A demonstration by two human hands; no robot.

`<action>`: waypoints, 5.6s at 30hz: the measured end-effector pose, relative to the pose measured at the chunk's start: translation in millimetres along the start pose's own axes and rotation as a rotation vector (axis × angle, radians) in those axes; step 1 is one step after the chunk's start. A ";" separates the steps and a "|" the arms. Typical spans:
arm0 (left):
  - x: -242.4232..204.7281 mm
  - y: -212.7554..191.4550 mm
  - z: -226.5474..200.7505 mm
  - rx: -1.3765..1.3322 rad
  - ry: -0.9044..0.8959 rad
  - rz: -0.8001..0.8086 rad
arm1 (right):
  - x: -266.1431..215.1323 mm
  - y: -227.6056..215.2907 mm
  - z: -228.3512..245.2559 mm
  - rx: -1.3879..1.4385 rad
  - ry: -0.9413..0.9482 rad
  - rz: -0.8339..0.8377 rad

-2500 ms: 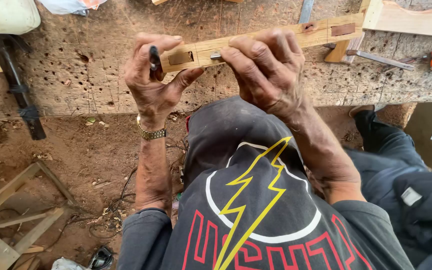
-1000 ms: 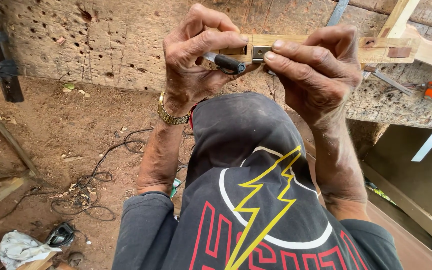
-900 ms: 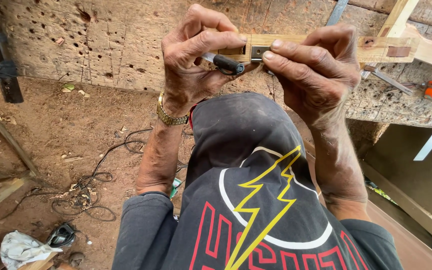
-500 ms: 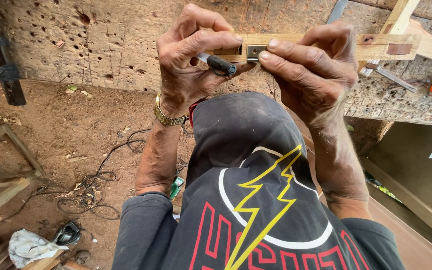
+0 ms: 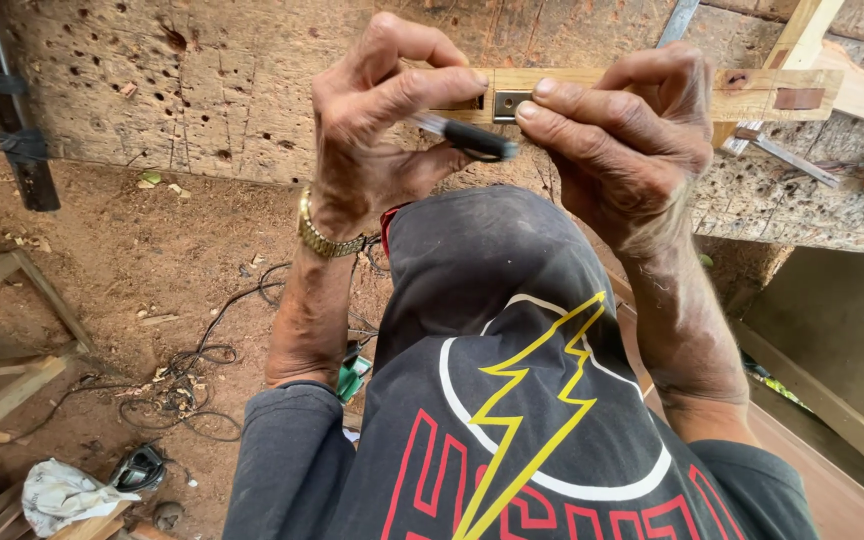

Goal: The person uses a metal square and a black marker to draw straight lines on a wooden frame. They position the square on the wood and trace along its edge to create precise markings for cutting or assembly.

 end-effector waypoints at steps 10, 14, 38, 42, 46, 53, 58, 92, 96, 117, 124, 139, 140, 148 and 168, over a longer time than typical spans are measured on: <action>21.1 -0.7 -38.8 0.411 0.230 0.088 | -4.1 0.2 -4.5 0.039 -0.016 0.049; 22.3 1.3 -43.5 0.379 0.262 0.132 | -4.0 0.6 -4.8 0.031 -0.042 0.052; 16.3 10.3 -57.9 0.602 0.328 0.282 | -16.4 -2.6 -9.1 0.208 -0.031 0.094; 21.8 10.4 -57.5 0.530 0.312 0.285 | -16.9 -1.9 -7.9 0.235 -0.014 0.078; 21.6 7.6 -51.0 0.455 0.302 0.306 | -13.0 -2.2 -8.3 0.221 -0.027 0.079; 21.6 9.5 -44.6 0.443 0.262 0.320 | -13.8 0.2 -8.7 0.260 0.026 0.078; 26.8 19.9 -54.7 0.521 0.318 0.286 | -14.9 -0.2 -8.0 0.240 0.031 0.089; 18.6 22.3 -41.8 0.417 0.288 0.351 | -81.4 -23.3 -20.5 1.236 0.577 -0.681; 19.7 22.9 -41.6 0.411 0.269 0.363 | -54.8 -25.9 -17.4 1.023 0.328 -0.401; 18.4 21.2 -39.9 0.372 0.263 0.348 | -45.3 -19.6 -19.6 0.450 0.427 -0.140; 15.6 20.9 -42.7 0.353 0.239 0.360 | -42.1 -20.7 -15.2 0.460 0.370 -0.092; 14.1 22.8 -43.2 0.367 0.229 0.372 | -38.3 -21.8 -12.7 0.424 0.330 -0.106; 13.7 22.7 -43.2 0.369 0.229 0.364 | -39.7 -21.0 -12.8 0.464 0.337 -0.101; 11.6 22.7 -42.6 0.369 0.229 0.348 | -33.1 -21.6 -11.0 0.429 0.322 -0.115; 11.9 22.8 -42.6 0.385 0.247 0.345 | -35.6 -20.0 -11.7 0.469 0.297 -0.120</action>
Point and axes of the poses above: each hand's wrist, its own x-axis towards the middle knuckle, its own y-axis out of the palm, z = x × y, the point moved 8 cm from there along x, towards the middle knuckle, and after that the axes turned 11 degrees about -y, right-handed, at the moved point
